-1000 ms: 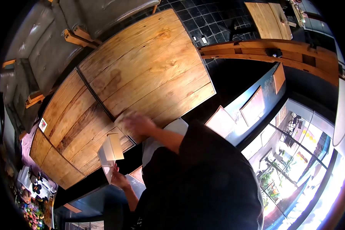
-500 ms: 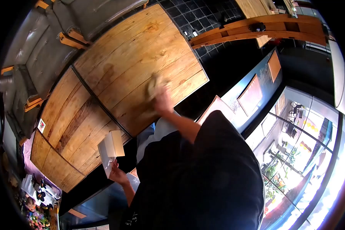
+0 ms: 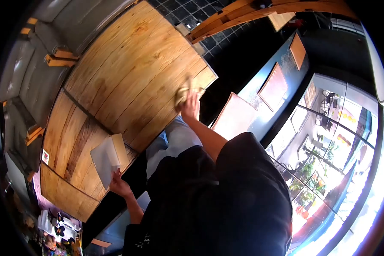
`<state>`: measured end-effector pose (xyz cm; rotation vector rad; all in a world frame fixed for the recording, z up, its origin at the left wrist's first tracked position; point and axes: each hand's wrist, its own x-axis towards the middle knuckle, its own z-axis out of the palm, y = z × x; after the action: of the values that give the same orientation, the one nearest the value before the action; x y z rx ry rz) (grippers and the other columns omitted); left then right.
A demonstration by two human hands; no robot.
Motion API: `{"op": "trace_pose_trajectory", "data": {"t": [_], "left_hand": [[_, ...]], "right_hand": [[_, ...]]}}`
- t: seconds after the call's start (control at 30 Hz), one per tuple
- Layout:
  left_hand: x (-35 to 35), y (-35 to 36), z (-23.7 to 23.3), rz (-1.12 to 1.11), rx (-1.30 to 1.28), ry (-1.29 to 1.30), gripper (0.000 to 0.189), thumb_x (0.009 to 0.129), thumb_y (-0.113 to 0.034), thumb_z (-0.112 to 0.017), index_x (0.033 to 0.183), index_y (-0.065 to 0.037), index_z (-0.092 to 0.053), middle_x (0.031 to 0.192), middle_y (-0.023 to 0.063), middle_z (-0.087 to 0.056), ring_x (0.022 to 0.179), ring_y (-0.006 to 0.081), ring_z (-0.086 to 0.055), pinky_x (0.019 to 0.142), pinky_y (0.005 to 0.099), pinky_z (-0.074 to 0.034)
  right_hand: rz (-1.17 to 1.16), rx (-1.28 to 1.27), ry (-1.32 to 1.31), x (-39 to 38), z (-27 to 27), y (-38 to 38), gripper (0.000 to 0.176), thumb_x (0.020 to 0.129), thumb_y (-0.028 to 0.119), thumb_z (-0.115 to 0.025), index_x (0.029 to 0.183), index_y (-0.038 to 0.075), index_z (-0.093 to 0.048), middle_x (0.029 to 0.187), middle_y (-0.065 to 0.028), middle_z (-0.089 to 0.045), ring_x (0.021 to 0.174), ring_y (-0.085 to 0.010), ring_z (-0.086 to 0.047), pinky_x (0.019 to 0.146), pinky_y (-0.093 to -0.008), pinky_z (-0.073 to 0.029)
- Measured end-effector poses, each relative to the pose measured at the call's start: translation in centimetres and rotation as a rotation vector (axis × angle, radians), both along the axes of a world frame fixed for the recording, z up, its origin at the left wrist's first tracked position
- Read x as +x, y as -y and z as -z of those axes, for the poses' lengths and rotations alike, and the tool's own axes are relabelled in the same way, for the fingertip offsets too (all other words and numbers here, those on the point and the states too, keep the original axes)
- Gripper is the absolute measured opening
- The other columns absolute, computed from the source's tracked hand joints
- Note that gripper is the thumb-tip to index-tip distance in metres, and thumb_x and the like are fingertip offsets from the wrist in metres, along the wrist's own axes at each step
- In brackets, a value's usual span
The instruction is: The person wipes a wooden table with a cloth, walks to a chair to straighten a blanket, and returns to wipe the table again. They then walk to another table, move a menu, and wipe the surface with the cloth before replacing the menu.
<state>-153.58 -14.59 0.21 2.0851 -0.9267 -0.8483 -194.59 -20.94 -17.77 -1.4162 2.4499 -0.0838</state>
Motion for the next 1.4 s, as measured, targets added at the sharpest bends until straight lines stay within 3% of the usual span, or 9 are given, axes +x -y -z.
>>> {"op": "trace_pose_trajectory", "data": {"t": [0.17,0.43,0.57,0.8,0.93,1.03,1.07,1.2,1.4], "left_hand": [[-2.2,2.7,2.4,0.044,0.036,-0.046,0.034,0.103,-0.019,-0.056,0.108,0.014,-0.066,0.092,0.0204,-0.074,0.083,0.0246,-0.074,0.071,0.0311,-0.061],[-9.9,15.6,7.9,0.503,-0.237,0.190,0.017,0.096,-0.009,-0.063,0.095,0.004,-0.074,0.089,0.0188,-0.074,0.077,0.0276,-0.074,0.066,0.0354,-0.058],[-16.4,22.8,8.8,0.676,-0.370,0.206,0.029,0.091,0.002,-0.060,0.119,-0.001,-0.069,0.111,0.0174,-0.072,0.096,0.0328,-0.072,0.080,0.0373,-0.058],[-23.2,26.4,11.2,0.745,-0.264,0.192,0.047,0.084,0.005,-0.061,0.129,-0.010,-0.064,0.114,0.0153,-0.071,0.089,0.0356,-0.070,0.076,0.0396,-0.057],[-24.6,26.9,11.3,0.714,-0.340,0.118,0.057,0.081,0.009,-0.062,0.134,-0.012,-0.060,0.111,0.0158,-0.070,0.092,0.0361,-0.069,0.079,0.0408,-0.057],[-23.5,25.9,13.0,0.770,-0.175,0.089,0.063,0.082,0.006,-0.064,0.141,-0.014,-0.052,0.124,0.0135,-0.065,0.105,0.0343,-0.067,0.085,0.0405,-0.055],[-23.2,26.2,12.4,0.798,-0.114,0.127,0.065,0.083,0.000,-0.068,0.143,-0.013,-0.049,0.130,0.0146,-0.063,0.111,0.0350,-0.064,0.092,0.0399,-0.053],[-21.8,26.6,12.0,0.714,0.012,0.590,0.084,0.082,-0.029,-0.079,0.153,-0.013,-0.036,0.152,0.0231,-0.039,0.138,0.0437,-0.039,0.108,0.0550,-0.040],[-21.1,27.9,11.7,0.634,0.597,0.598,0.119,0.069,-0.041,-0.089,0.160,-0.033,-0.013,0.163,0.0276,-0.003,0.143,0.0614,-0.016,0.103,0.0720,-0.037]], "right_hand": [[0.778,-0.292,0.460,-2.9,4.2,3.5,0.095,0.098,0.025,-0.061,0.157,0.005,0.011,0.153,-0.0395,-0.020,0.141,-0.0541,-0.027,0.114,-0.0496,-0.032],[1.367,-0.202,1.190,8.2,2.7,-2.3,0.063,0.101,0.046,-0.056,0.145,0.004,-0.039,0.139,-0.0148,-0.054,0.124,-0.0305,-0.055,0.104,-0.0437,-0.046],[1.569,-0.076,1.493,7.0,3.1,-2.7,0.062,0.098,0.049,-0.060,0.138,0.005,-0.047,0.134,-0.0123,-0.059,0.123,-0.0307,-0.056,0.102,-0.0474,-0.048],[1.318,-0.363,1.291,-18.7,4.7,5.2,0.056,0.092,0.040,-0.072,0.133,0.007,-0.051,0.114,-0.0110,-0.066,0.101,-0.0283,-0.066,0.087,-0.0467,-0.056],[0.585,0.101,0.948,-26.0,2.0,12.1,0.044,0.097,0.038,-0.067,0.125,0.006,-0.056,0.104,-0.0063,-0.067,0.089,-0.0196,-0.067,0.081,-0.0394,-0.057],[0.320,0.252,1.111,-24.6,3.8,17.6,0.039,0.100,0.037,-0.062,0.120,0.004,-0.059,0.102,-0.0041,-0.066,0.094,-0.0127,-0.061,0.084,-0.0334,-0.051],[0.123,0.281,0.727,-24.5,6.6,19.1,0.053,0.095,0.046,-0.065,0.124,0.003,-0.059,0.108,-0.0109,-0.069,0.097,-0.0203,-0.063,0.086,-0.0378,-0.050],[-0.009,0.095,0.728,-21.2,8.1,27.0,0.077,0.093,0.052,-0.065,0.142,-0.003,-0.042,0.125,-0.0229,-0.064,0.117,-0.0314,-0.061,0.096,-0.0380,-0.048],[-0.047,0.072,0.918,-15.1,4.2,42.3,0.081,0.091,0.048,-0.069,0.147,0.000,-0.037,0.131,-0.0237,-0.060,0.121,-0.0306,-0.060,0.098,-0.0377,-0.048]]}}
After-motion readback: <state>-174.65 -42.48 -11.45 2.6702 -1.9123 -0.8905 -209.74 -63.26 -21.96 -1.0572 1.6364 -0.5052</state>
